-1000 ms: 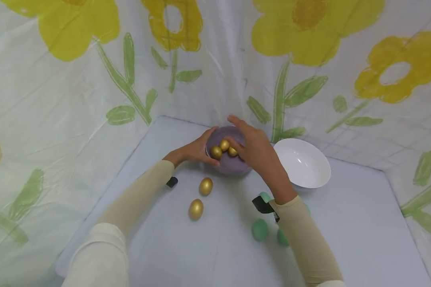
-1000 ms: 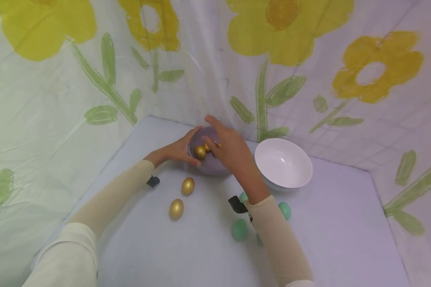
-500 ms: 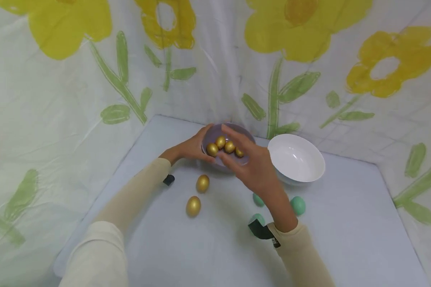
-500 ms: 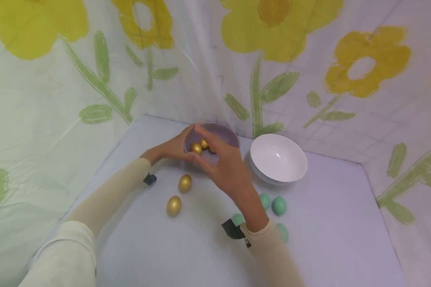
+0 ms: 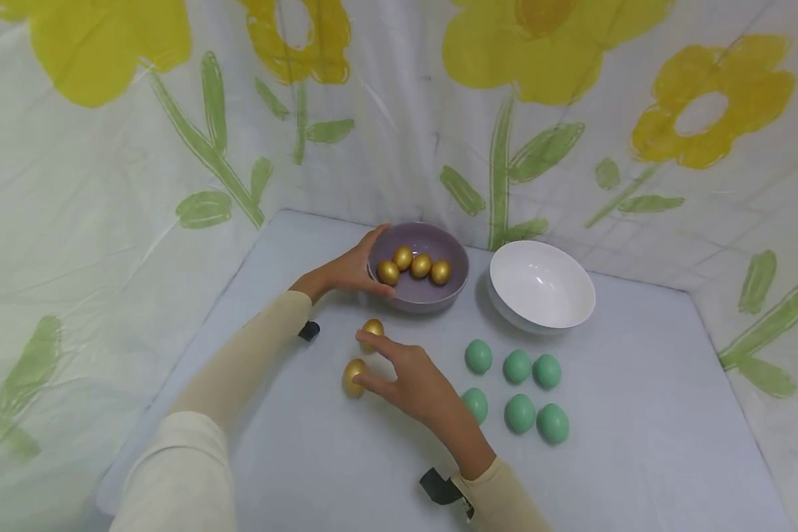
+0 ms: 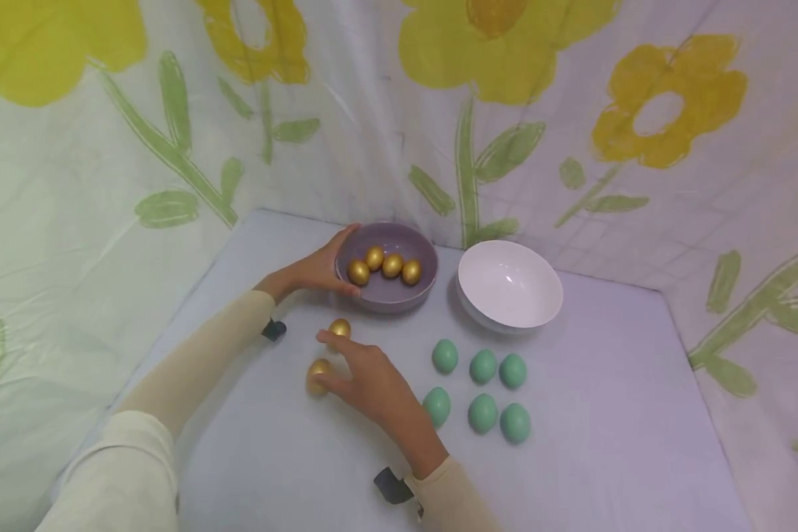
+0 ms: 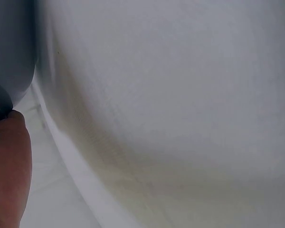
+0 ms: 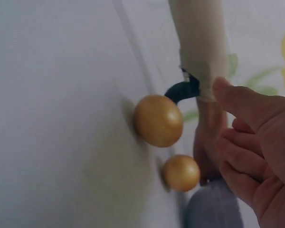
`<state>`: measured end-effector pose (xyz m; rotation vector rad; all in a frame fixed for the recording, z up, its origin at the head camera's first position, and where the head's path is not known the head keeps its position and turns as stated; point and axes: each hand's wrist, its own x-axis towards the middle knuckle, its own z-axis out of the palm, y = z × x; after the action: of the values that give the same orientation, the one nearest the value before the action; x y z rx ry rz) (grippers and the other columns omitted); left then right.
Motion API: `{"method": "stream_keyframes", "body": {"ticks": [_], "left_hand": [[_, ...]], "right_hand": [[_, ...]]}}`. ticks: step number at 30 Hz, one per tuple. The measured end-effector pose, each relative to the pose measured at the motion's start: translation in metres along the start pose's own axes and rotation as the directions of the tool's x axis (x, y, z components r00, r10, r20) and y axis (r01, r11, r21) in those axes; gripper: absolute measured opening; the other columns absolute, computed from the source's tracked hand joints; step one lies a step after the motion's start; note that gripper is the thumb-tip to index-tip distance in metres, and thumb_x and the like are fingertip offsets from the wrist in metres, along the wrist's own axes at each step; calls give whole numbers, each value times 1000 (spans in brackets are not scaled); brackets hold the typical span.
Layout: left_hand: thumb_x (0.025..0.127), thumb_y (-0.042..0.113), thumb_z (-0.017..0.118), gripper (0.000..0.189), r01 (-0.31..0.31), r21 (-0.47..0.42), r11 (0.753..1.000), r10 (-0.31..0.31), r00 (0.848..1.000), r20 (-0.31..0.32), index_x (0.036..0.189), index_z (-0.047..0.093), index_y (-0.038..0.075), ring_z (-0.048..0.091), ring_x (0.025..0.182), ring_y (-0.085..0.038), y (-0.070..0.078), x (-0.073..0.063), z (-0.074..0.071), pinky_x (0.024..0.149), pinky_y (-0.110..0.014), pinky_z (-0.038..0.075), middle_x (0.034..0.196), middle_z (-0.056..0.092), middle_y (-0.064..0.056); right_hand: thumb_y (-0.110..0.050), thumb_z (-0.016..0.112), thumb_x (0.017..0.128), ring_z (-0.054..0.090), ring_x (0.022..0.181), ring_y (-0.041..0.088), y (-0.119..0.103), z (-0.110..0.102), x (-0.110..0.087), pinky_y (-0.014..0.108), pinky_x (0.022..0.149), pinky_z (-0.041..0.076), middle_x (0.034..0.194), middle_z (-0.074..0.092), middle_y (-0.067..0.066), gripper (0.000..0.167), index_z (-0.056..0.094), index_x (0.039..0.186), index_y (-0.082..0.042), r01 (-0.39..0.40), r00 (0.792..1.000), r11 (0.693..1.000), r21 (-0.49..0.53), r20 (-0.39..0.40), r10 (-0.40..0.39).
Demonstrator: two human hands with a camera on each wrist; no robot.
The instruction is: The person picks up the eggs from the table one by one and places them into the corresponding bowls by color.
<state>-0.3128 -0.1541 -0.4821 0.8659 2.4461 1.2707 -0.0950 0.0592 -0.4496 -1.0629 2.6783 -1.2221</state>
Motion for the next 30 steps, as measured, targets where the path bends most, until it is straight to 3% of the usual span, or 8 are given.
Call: {"method": "stream_keyframes", "body": {"ticks": [7, 18, 24, 30], "left_hand": [[72, 50, 98, 145, 18, -16, 1000, -18, 1000, -9, 171, -5, 25, 10, 162, -29, 0, -2, 0, 129, -54, 16, 178, 3, -5], [71, 55, 97, 147, 38, -19, 999, -38, 999, 14, 171, -6, 27, 12, 162, -27, 2, -1, 3, 129, -53, 18, 177, 4, -4], [70, 56, 97, 147, 26, -18, 1000, -26, 1000, -1, 171, -4, 22, 13, 162, -28, 2, 0, 0, 128, -55, 19, 177, 5, -5], [70, 55, 98, 146, 23, -27, 999, -23, 1000, -4, 171, -4, 25, 16, 161, -27, 1, 0, 1, 128, -55, 20, 177, 8, -4]], "right_hand": [[-33, 83, 94, 65, 128, 14, 8, 25, -9, 33, 104, 54, 145, 66, -3, 60, 61, 147, -16, -29, 998, 998, -61, 53, 32], [-30, 83, 95, 73, 109, 14, 8, 35, -15, 33, 91, 60, 129, 74, -2, 52, 62, 141, -18, -147, 989, 976, -159, 5, 149], [-28, 85, 93, 73, 108, 14, 10, 33, -16, 35, 91, 60, 126, 75, -1, 52, 61, 138, -18, -164, 986, 978, -127, -14, 163], [-28, 84, 93, 71, 110, 11, 13, 33, -18, 34, 94, 58, 123, 75, -4, 48, 58, 132, -20, -180, 984, 981, -76, -7, 180]]}}
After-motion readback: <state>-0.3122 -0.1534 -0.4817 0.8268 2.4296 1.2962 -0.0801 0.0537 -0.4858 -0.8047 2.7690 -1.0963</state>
